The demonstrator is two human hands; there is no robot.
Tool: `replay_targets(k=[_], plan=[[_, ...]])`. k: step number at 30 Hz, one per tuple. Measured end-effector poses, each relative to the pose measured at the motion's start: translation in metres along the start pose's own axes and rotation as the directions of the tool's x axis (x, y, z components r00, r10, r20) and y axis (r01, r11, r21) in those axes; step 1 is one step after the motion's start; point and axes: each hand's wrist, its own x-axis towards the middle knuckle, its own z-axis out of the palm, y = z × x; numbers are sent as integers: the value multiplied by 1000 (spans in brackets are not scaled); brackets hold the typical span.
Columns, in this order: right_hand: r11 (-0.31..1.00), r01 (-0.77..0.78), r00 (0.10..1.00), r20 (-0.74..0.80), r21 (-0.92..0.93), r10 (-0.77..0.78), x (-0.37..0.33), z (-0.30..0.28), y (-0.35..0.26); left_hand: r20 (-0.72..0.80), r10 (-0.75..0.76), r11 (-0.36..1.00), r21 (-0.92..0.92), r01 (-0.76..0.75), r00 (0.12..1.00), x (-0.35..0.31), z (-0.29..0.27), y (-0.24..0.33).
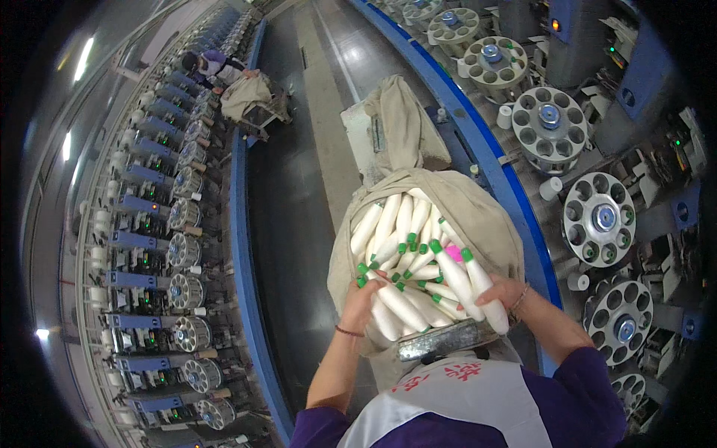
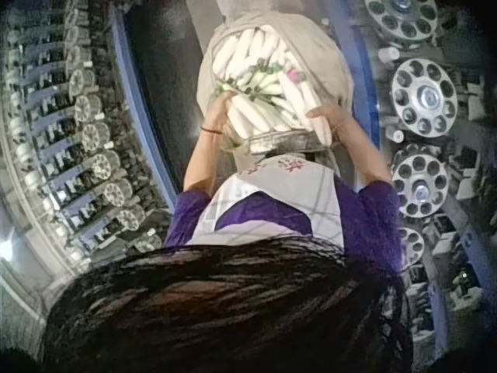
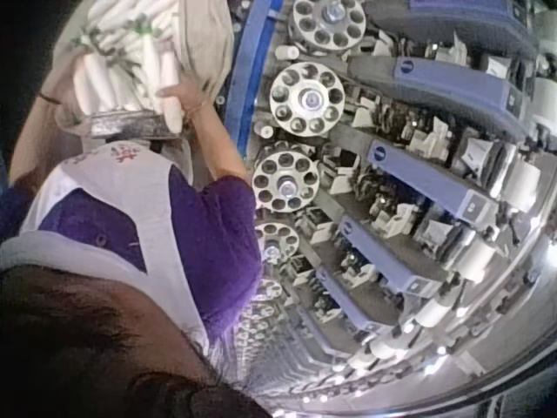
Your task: The person repeatedly picks white cylindrical spools from a large cloth bag and places them into circular slots on a row of textile machines. The person occasionally reaches up to adjust a lever or switch on the machine above the spool rack. The task continues along the machine line with the same pick-and-place pattern.
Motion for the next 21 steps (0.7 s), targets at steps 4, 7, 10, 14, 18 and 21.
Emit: replay_targets(k=[4, 7, 10, 14, 18, 21], plan=[[952, 50, 976, 217, -301, 18, 18, 11, -11, 265, 107, 928, 319, -192, 958, -16, 25, 18], [971, 54, 956, 292, -233, 16, 28, 12, -24, 248, 161, 903, 354, -244, 955, -32, 39, 44], [962, 178, 977, 157, -205, -147, 29, 26, -55, 247, 266, 897, 291, -333, 932, -51, 28, 72], [837, -38, 979, 147, -546, 141, 35, 90, -86, 605, 377, 768, 218, -602, 701, -64, 13, 73], [731, 276, 939, 339, -624, -65, 13, 122, -40, 525, 459, 814, 75, -577, 716, -89, -10, 50], [929, 83, 977, 211, -360, -6, -54, 70, 4, 367, 503, 853, -69, -517, 782, -114, -46, 40]])
